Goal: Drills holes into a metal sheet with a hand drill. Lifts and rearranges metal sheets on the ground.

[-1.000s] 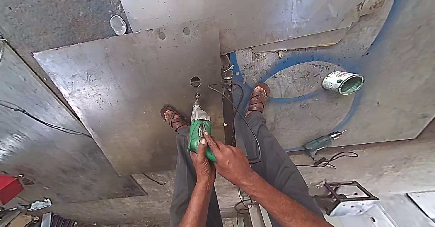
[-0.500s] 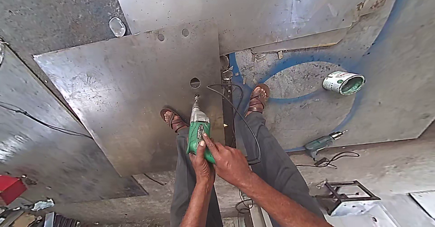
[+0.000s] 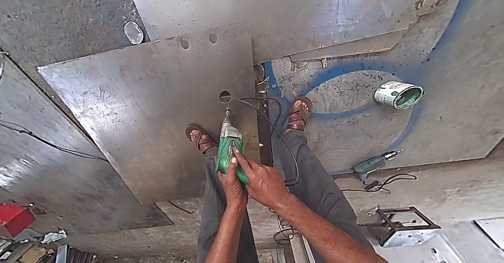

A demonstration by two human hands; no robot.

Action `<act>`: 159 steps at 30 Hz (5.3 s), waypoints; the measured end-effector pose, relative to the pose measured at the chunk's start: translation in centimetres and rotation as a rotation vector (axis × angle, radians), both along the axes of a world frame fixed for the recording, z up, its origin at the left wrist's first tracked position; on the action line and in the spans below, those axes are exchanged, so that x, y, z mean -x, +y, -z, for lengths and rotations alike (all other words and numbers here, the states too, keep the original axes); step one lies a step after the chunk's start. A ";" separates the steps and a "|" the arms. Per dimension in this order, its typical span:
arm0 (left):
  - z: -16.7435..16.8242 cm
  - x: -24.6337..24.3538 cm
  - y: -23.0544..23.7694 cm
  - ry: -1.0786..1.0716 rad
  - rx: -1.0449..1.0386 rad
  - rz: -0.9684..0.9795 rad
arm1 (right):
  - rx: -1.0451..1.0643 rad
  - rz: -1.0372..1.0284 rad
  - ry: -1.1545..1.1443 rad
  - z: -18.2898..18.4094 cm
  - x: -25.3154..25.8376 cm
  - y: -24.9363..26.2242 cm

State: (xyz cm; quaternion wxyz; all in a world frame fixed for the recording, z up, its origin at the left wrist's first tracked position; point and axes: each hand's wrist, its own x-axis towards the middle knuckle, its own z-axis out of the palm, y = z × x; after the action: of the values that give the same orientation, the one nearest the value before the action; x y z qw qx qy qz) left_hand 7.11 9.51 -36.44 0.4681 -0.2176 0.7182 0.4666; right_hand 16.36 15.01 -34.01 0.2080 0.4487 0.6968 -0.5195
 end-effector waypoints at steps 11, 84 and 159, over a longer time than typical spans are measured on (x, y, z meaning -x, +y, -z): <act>2.0 2.5 3.6 0.328 -0.096 0.152 | 0.330 -0.031 -0.269 0.1 2.0 3.9; 2.5 2.7 5.5 0.321 0.198 0.009 | 0.262 -0.149 -0.355 -0.3 4.0 6.1; 2.5 2.4 5.6 0.302 0.196 -0.052 | 0.210 -0.201 -0.338 -0.4 4.0 6.6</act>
State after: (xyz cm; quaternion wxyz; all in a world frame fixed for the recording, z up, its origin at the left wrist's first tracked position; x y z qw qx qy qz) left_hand 4.69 15.15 -38.95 0.3194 -0.2084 0.8165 0.4335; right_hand 12.34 21.57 -33.62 0.4181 0.4335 0.6354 -0.4833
